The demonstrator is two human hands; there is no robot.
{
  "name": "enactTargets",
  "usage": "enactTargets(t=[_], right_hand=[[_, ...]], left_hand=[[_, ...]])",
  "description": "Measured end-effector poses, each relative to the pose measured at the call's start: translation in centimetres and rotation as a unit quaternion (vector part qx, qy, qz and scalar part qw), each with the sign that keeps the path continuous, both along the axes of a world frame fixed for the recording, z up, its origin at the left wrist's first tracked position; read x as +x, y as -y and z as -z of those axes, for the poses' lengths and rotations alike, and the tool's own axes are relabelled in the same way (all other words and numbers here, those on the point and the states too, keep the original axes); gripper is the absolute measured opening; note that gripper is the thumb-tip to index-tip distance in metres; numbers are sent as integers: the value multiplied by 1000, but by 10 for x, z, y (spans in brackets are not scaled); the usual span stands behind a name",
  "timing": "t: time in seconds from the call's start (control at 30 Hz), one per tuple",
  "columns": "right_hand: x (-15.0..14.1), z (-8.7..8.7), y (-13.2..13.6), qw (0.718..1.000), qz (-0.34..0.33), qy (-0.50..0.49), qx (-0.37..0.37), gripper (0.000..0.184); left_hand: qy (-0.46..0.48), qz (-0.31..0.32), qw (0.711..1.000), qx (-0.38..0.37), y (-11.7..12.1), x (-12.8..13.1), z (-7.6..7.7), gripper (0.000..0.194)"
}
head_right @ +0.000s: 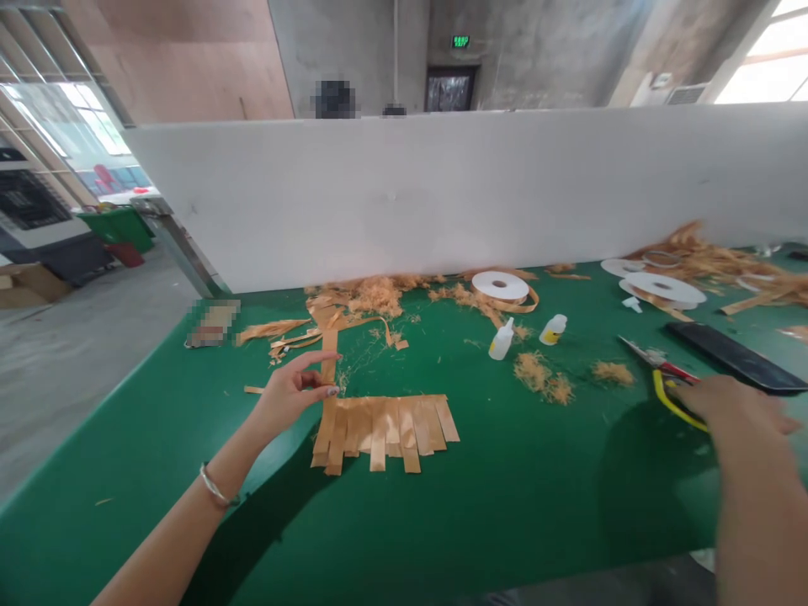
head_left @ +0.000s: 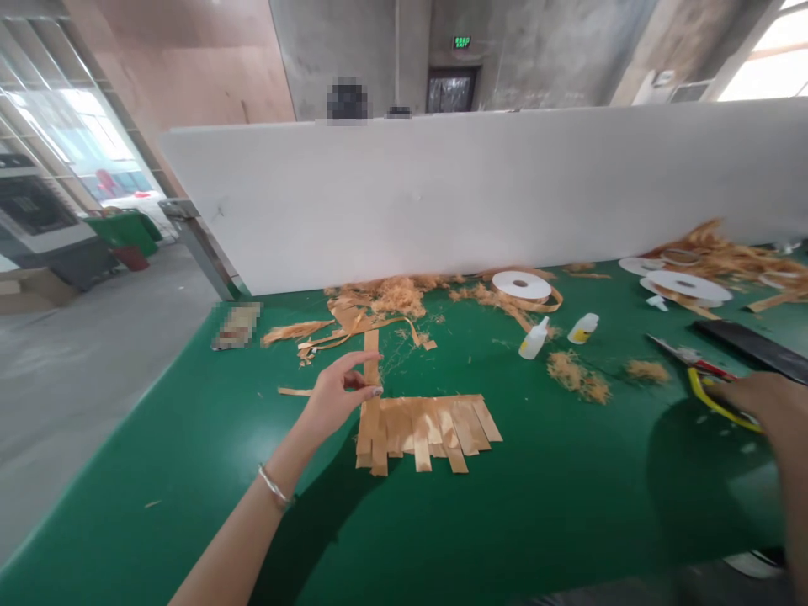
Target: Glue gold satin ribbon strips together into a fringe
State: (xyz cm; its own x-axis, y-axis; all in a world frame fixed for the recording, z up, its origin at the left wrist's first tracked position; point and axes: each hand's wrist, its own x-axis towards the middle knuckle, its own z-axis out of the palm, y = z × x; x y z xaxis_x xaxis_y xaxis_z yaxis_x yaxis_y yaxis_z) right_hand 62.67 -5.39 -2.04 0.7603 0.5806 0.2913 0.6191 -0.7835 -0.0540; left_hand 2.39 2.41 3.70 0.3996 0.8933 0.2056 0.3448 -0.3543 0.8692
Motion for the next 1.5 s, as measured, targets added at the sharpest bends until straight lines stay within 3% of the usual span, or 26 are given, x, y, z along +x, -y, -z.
enactTargets(t=[0.07,0.1,0.17,0.23,0.27,0.33,0.4,0.43,0.5,0.6,0.83,0.9,0.97,1.03,1.13,1.2,1.27,1.3,1.43,1.5], right_hand=[[-29,-9,-2,993,107,-36,35,44],[-51,-17,-2,993,93,-51,50,46],[-108,-34,1,989,8,12,150,35],[-175,-51,5,957,-143,33,250,23],[-209,-57,6,928,-257,2,268,20],[-273,-66,3,857,-395,-112,312,13],[-322,-69,-6,784,-491,-310,218,25],[-340,-70,-13,747,-515,-388,163,38],[-364,-69,-27,673,-535,-501,103,41],[-374,-67,-42,627,-527,-564,103,33],[-342,-88,-36,610,-505,-579,195,34],[-323,-96,-31,628,-487,-565,220,43],[-304,-101,-27,666,-471,-543,201,53],[-288,-104,-23,674,-487,-541,125,59],[-279,-101,-24,610,-533,-586,9,59],[-282,-92,-30,593,-525,-611,-17,49],[-289,-79,-37,606,-503,-615,-34,39],[-293,-71,-41,617,-497,-609,-42,36],[-309,-42,-51,681,-489,-542,-62,36],[-313,-34,-51,715,-502,-485,-45,35]], left_hand=[[-5,2,1000,-10,2,1,-2,42],[-6,3,1000,-11,4,2,-3,42],[-2,11,1000,-7,8,4,-5,41],[3,27,1000,3,13,7,-7,40],[5,36,999,10,16,9,-8,39],[3,57,998,23,23,14,-9,38],[-6,77,996,34,30,20,-8,38],[-13,88,995,42,33,24,-7,38],[-25,108,992,56,37,30,-4,40],[-24,134,989,51,41,36,0,43],[-29,142,988,53,44,40,2,36],[-58,141,985,77,41,37,5,33],[-86,126,983,106,34,30,5,31],[-97,74,984,126,20,15,2,29],[-75,-182,971,138,-5,-17,-11,26],[-42,-244,961,125,-20,-39,-19,28],[69,-237,969,30,-29,-55,-24,24],[75,-223,972,-5,-30,-59,-24,23],[-36,-312,944,96,-23,-58,-18,31],[-141,-315,928,141,-18,-52,-15,29]])
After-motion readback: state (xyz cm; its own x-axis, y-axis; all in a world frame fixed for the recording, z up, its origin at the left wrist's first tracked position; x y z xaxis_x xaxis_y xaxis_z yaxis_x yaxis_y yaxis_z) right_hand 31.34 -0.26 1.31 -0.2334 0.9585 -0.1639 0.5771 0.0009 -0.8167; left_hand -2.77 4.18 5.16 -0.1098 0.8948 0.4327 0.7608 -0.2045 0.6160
